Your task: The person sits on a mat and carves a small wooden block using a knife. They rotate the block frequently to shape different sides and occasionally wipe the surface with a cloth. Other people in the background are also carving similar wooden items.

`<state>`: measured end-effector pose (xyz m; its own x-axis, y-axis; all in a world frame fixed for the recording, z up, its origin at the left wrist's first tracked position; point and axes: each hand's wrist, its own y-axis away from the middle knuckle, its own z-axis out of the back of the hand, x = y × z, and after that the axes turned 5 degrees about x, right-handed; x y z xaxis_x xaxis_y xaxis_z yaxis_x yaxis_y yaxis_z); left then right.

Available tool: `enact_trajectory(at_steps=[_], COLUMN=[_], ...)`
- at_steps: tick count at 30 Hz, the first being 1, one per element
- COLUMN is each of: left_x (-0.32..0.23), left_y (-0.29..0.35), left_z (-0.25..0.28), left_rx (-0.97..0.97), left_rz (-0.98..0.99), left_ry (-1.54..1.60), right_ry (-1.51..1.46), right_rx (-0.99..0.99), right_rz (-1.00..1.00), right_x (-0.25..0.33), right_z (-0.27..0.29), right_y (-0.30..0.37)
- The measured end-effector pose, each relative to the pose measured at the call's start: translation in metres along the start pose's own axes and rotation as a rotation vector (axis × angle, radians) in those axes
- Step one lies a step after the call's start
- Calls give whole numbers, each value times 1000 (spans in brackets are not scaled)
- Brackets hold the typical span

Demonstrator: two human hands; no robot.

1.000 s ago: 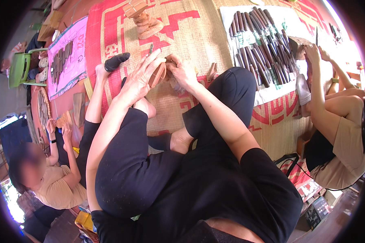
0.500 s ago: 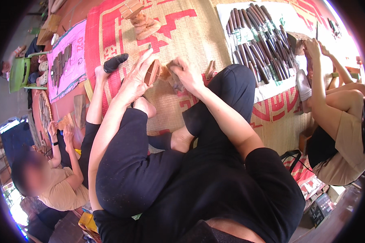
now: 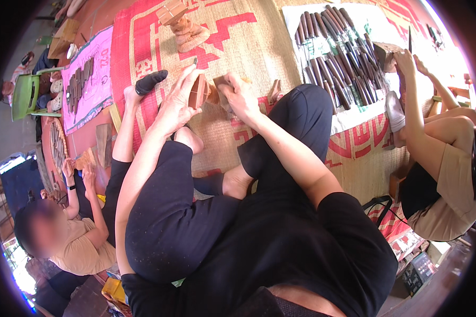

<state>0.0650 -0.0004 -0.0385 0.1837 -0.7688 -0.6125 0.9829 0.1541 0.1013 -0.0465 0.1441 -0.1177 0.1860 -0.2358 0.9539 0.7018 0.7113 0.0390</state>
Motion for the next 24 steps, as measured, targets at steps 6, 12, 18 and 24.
enact_trajectory(at_steps=[6,12,18,24], left_x=[-2,0,0,-3], left_y=[3,1,4,-2], left_z=[4,0,1,2], left_rx=[-4,-64,-70,-49], left_rz=[23,119,140,263], left_ry=[-73,-4,-95,-98], right_ry=[141,-46,85,64], right_rx=[44,80,20,202], right_rz=[67,-54,-47,-32], right_x=[-14,-5,-13,-22], right_z=[-25,-7,-29,-19], right_y=[9,15,-6,18])
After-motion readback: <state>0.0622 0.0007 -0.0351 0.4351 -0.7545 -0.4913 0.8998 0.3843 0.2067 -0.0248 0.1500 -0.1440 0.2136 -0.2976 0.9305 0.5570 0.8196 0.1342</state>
